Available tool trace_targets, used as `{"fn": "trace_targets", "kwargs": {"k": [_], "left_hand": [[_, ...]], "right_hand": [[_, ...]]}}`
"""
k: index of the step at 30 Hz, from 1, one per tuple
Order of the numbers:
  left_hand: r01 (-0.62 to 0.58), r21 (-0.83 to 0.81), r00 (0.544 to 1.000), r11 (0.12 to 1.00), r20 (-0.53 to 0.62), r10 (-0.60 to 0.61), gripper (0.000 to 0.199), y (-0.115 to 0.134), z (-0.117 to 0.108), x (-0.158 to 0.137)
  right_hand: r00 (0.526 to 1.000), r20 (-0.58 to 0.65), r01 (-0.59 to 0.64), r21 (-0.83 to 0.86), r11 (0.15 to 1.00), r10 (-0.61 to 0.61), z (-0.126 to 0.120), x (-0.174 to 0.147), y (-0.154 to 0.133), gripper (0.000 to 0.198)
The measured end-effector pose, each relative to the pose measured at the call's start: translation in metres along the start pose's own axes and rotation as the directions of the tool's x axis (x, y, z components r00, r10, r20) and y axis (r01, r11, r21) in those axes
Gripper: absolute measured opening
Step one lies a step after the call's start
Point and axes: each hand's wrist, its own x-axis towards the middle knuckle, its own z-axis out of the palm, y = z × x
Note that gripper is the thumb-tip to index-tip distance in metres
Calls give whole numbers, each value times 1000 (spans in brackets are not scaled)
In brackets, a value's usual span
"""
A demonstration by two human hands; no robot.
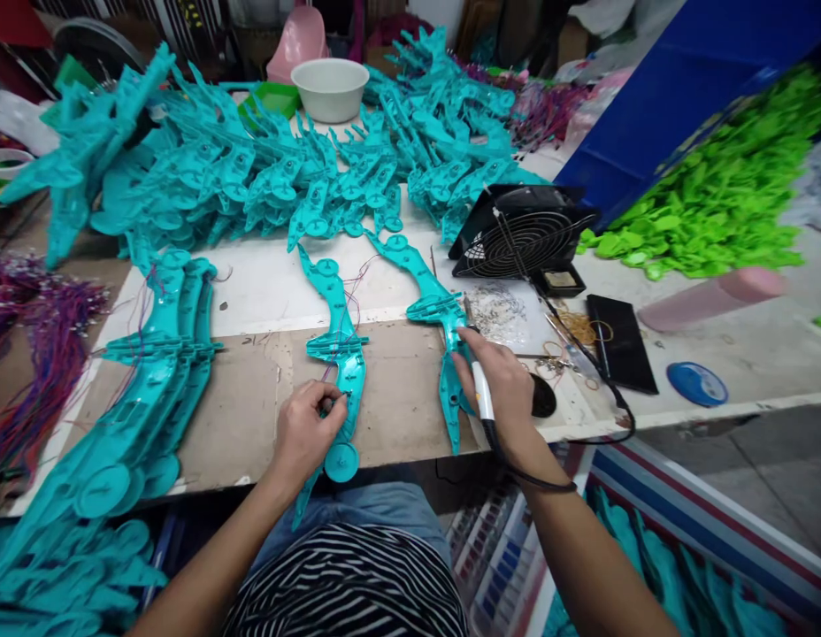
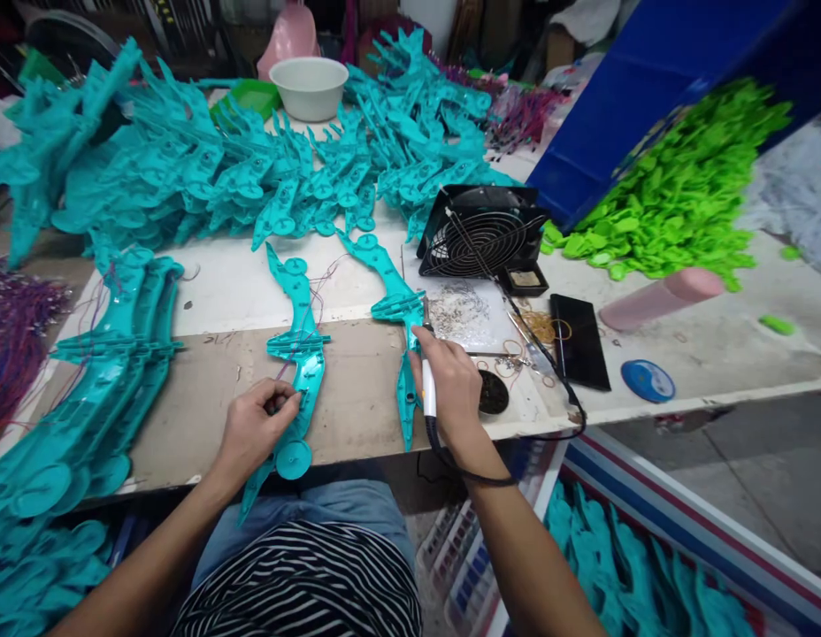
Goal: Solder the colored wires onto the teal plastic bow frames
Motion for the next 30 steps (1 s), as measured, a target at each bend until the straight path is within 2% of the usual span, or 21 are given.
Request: {"fn": "trace_targets", "kwargs": {"k": [2,5,7,12,15,17,20,23,25,26,30], "left_hand": [[-65,83,998,994,-15,66,17,0,-1,-6],[-150,237,989,960,19,150,49,0,-2,-19],[-171,307,985,936,57,161,58,-3,-4,-27],[-169,376,985,911,97,143,53,-27,-29,-31],[-237,392,971,889,128,202,51,-48,-55,-31],[-300,398,954,867,145,263,49,-59,-69,-32],[-375,418,926,828,135,352,47,-68,-80,-38],[-422,431,903,798,121,412,47,-71,-80,-43],[-444,423,892,790,127,434,47,-72,-78,-45],[-452,417,889,789,135,438,48,-73,-77,-45],[-446,387,895,807,175,411,51,-72,-77,-45]], "right_hand": [[999,51,0,-42,999,2,3,2,1,34],[998,62,-15,-53,998,19,6,5,-1,36],[998,54,-21,-29,999,22,9,5,-6,36],[999,33,34,124,992,-39,9,-10,-34,33],[992,1,123,137,983,-125,6,-9,-49,30],[980,-14,198,128,972,-198,8,7,-58,29],[933,56,339,183,923,-354,21,49,-76,33],[816,226,468,283,837,-532,46,86,-101,46],[737,266,533,337,776,-622,63,97,-117,52],[715,260,556,353,753,-650,70,98,-122,52],[700,196,601,359,714,-687,83,93,-127,42]]}}
